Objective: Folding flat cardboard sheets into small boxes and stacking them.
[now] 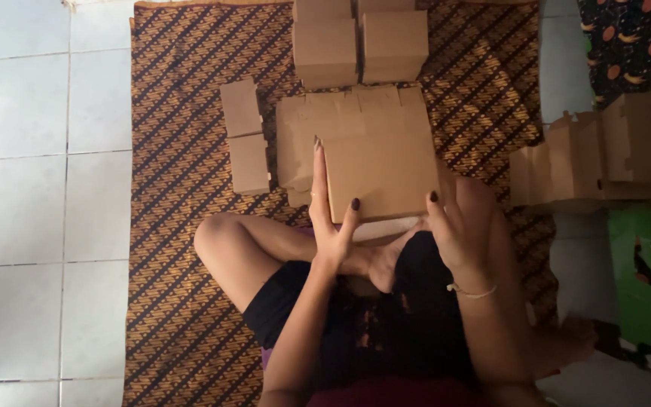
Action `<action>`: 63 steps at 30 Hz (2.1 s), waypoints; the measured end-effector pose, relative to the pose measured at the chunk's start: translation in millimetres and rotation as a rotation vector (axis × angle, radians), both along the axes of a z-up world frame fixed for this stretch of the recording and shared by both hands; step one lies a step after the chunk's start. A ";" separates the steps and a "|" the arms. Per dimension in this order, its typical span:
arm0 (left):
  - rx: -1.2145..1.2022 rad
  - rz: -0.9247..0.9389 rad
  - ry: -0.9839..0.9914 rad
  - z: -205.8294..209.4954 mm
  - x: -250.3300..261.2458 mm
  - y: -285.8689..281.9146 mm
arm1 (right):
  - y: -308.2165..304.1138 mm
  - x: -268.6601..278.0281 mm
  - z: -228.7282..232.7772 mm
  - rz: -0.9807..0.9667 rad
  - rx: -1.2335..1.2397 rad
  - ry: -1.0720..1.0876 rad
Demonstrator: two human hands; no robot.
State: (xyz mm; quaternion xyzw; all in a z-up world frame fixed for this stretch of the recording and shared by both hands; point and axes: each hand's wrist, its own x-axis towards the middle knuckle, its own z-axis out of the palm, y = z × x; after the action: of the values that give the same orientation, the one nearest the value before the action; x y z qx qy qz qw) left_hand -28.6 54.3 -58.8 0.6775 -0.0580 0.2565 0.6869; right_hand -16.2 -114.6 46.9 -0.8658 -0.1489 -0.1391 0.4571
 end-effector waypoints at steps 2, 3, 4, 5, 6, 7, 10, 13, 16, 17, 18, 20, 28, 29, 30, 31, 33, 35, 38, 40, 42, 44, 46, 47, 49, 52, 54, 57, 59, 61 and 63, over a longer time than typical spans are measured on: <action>0.033 -0.018 0.013 -10.9 1.5 3.7 | -6.9 5.5 -58.3 0.055 0.445 0.352; 0.066 -0.038 0.021 -15.4 5.9 5.4 | -10.5 11.8 -86.2 0.113 0.888 0.703; 0.065 -0.037 0.013 -35.5 2.5 5.3 | -16.7 14.4 -82.9 0.116 0.886 0.696; 0.057 -0.050 0.049 -55.6 1.1 5.7 | -22.4 18.1 -79.5 0.017 0.549 0.615; 0.049 -0.064 0.085 -75.9 0.2 6.1 | -28.1 21.7 -76.1 -0.082 0.216 0.524; 0.050 -0.062 0.076 -88.6 -5.3 2.3 | -28.6 28.2 -87.7 -0.079 0.216 0.516; 0.023 -0.094 0.218 -140.5 -20.9 -12.1 | -40.2 58.2 -123.8 -0.094 0.988 0.717; 0.176 -0.097 0.376 -222.0 -43.3 -44.5 | -71.9 108.1 -154.5 -0.091 0.941 0.699; 0.664 -0.181 0.722 -270.4 -65.3 -77.8 | -90.1 163.4 -159.4 -0.190 1.016 0.609; 0.848 -0.183 0.630 -260.8 -68.3 -82.1 | -95.3 181.4 -152.8 -0.101 1.032 0.564; 1.031 -0.183 0.534 -251.0 -70.8 -86.3 | -100.2 199.8 -145.7 -0.011 1.046 0.519; 0.907 -0.149 0.504 -244.1 -64.1 -81.6 | -112.0 246.7 -157.7 -0.011 1.071 0.484; 0.593 -0.157 0.355 -227.1 -64.4 -64.4 | -116.8 429.6 -227.3 0.039 0.898 0.334; 0.591 -0.148 0.344 -232.0 -64.7 -65.0 | -113.4 448.1 -235.7 0.056 0.872 0.382; 0.589 -0.139 0.333 -236.5 -65.2 -65.6 | -109.9 466.4 -243.8 0.073 0.846 0.430; 0.590 -0.136 0.333 -240.4 -66.4 -66.2 | -103.6 477.4 -246.3 0.076 0.847 0.430; 0.550 -0.154 0.368 -248.9 -70.0 -68.2 | -91.0 498.4 -252.1 -0.013 0.700 0.504; 0.536 -0.158 0.343 -230.7 -58.0 -61.9 | -85.0 520.7 -268.8 -0.034 0.638 0.516; 0.538 -0.154 0.327 -219.0 -51.0 -59.4 | -77.6 539.4 -286.4 -0.042 0.561 0.524; 0.555 -0.143 0.333 -218.7 -50.4 -62.5 | -71.8 544.6 -291.7 -0.024 0.546 0.520; 0.601 -0.089 0.312 -220.7 -49.8 -64.5 | -63.0 547.3 -293.1 -0.052 0.443 0.575; 0.590 -0.095 0.312 -212.3 -45.2 -62.7 | -59.0 551.2 -302.7 -0.011 0.495 0.618; 0.573 -0.100 0.309 -215.3 -46.9 -63.9 | -57.0 556.2 -310.8 0.031 0.541 0.658; 0.580 -0.120 0.334 -222.1 -50.7 -65.3 | -56.5 559.3 -314.7 0.053 0.518 0.682; 0.585 -0.141 0.365 -221.4 -52.0 -65.9 | -49.8 555.5 -301.3 0.075 0.492 0.711; 0.524 -0.157 0.404 -215.0 -53.3 -65.5 | -34.7 538.5 -265.0 0.048 0.317 0.796; 0.642 -0.150 0.368 -234.9 -57.7 -67.9 | -33.0 538.2 -256.1 0.046 0.184 0.821; 0.635 -0.145 0.313 -236.0 -56.6 -66.6 | -28.0 531.3 -243.1 0.082 0.119 0.822; 0.638 -0.164 0.331 -241.5 -59.9 -67.8 | -21.1 525.3 -229.1 0.037 0.054 0.891; 0.645 -0.178 0.349 -237.4 -58.6 -66.9 | -20.2 526.0 -231.1 -0.002 -0.009 0.957; 0.596 -0.172 0.362 -223.3 -54.0 -64.8 | -27.0 532.5 -249.2 0.059 0.047 0.907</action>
State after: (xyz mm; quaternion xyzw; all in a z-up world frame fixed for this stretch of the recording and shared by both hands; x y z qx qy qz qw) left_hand -82.7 -10.5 -282.1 0.8752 -0.0646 0.0454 0.4774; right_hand 516.3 -141.6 -202.3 -0.8239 0.0452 0.2638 0.4995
